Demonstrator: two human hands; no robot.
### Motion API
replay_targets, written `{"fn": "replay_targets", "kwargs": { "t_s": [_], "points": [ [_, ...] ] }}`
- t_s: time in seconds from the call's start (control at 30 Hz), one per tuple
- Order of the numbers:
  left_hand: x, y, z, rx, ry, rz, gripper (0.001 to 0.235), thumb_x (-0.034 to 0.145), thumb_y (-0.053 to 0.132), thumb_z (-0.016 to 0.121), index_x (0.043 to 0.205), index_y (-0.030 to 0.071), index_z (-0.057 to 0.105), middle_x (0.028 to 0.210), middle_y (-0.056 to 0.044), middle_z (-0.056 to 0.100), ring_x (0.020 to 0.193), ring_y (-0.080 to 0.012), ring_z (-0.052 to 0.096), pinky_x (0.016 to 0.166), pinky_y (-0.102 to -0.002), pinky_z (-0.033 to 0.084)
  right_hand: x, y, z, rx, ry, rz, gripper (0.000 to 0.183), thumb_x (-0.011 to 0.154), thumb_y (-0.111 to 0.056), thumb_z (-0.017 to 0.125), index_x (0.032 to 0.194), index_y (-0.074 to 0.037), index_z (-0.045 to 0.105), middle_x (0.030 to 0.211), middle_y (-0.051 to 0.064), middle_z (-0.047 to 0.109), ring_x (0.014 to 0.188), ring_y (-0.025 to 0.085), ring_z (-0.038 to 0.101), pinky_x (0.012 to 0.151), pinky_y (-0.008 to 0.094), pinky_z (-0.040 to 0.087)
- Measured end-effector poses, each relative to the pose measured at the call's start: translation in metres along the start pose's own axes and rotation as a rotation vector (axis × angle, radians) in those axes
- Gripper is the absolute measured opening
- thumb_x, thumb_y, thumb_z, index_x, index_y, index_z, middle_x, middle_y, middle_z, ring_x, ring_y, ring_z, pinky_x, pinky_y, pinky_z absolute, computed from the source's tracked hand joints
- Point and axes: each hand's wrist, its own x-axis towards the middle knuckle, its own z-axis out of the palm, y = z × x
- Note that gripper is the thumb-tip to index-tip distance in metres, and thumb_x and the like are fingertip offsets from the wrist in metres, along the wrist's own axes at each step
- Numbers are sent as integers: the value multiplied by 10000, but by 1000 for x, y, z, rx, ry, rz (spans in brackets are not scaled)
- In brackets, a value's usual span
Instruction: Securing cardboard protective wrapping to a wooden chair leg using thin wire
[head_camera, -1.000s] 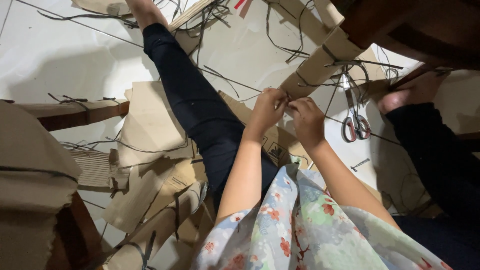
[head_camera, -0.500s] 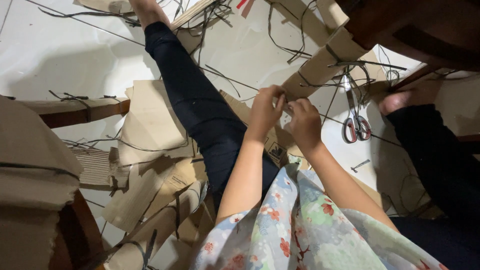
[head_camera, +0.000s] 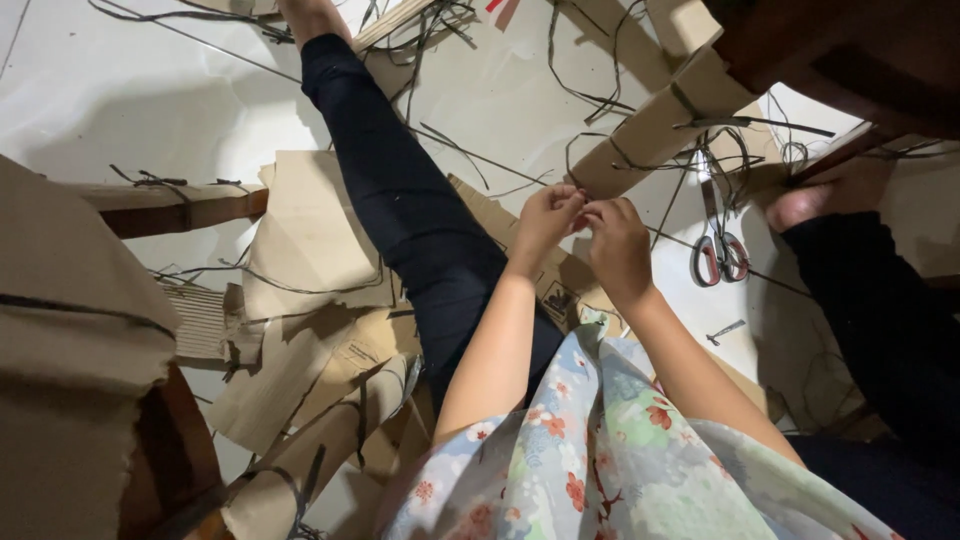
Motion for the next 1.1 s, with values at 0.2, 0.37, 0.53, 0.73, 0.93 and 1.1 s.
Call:
{"fn": "replay_targets", "kwargs": {
  "t_s": [0.2, 0.37, 0.53, 0.73, 0.93, 1.1],
  "points": [
    [-13, 25, -3, 195, 163, 98, 239, 902, 204, 750, 1068, 34, 720, 800, -132, 755, 735, -234, 746, 644, -384, 641, -11, 29, 0, 149, 52, 172, 135, 976, -75, 765, 1096, -29, 721, 933, 175, 705, 904, 398, 723, 709, 455, 591],
    [-54, 73, 0, 498, 222, 253, 276, 1015, 125, 620, 1289, 94, 623, 918, -180, 779, 876, -312, 769, 817, -442, 608, 19, 41, -60, 302, -130, 411, 291, 939, 11, 606, 1222, 75, 589, 1214, 255, 584, 1043, 387, 619, 870, 345, 518],
    [-35, 61, -1, 695, 251, 396, 390, 918, 9, 691, 1299, 83, 645, 1034, -229, 767, 1003, -415, 745, 912, -528, 604, 25, 85, 0, 179, 180, 465, 302, 948, -3, 709, 1243, 38, 659, 1212, 240, 602, 1013, 380, 672, 811, 349, 589],
    [-8, 33, -1, 759, 248, 399, 399, 924, 68, 699, 1299, 201, 675, 1002, -110, 774, 994, -323, 752, 919, -472, 605, 60, 105, 12, 139, 12, 554, 383, 947, 32, 595, 1321, 95, 539, 1263, 304, 545, 1204, 483, 585, 985, 520, 536],
    [-14, 45, 0, 716, 252, 265, 273, 1011, 178, 618, 1283, 190, 636, 920, -87, 773, 938, -272, 759, 882, -433, 602, 45, 140, 27, 91, -95, 625, 230, 991, -76, 588, 1202, -4, 643, 1105, 209, 657, 1081, 409, 672, 852, 536, 564],
    [-24, 51, -1, 634, 200, 183, 129, 984, 242, 685, 1010, 115, 689, 765, -26, 763, 802, -217, 770, 800, -382, 591, -17, 157, 11, 136, -156, 583, 240, 1072, -171, 531, 1067, -138, 769, 1023, 142, 719, 1008, 343, 694, 878, 461, 541]
  ]
}}
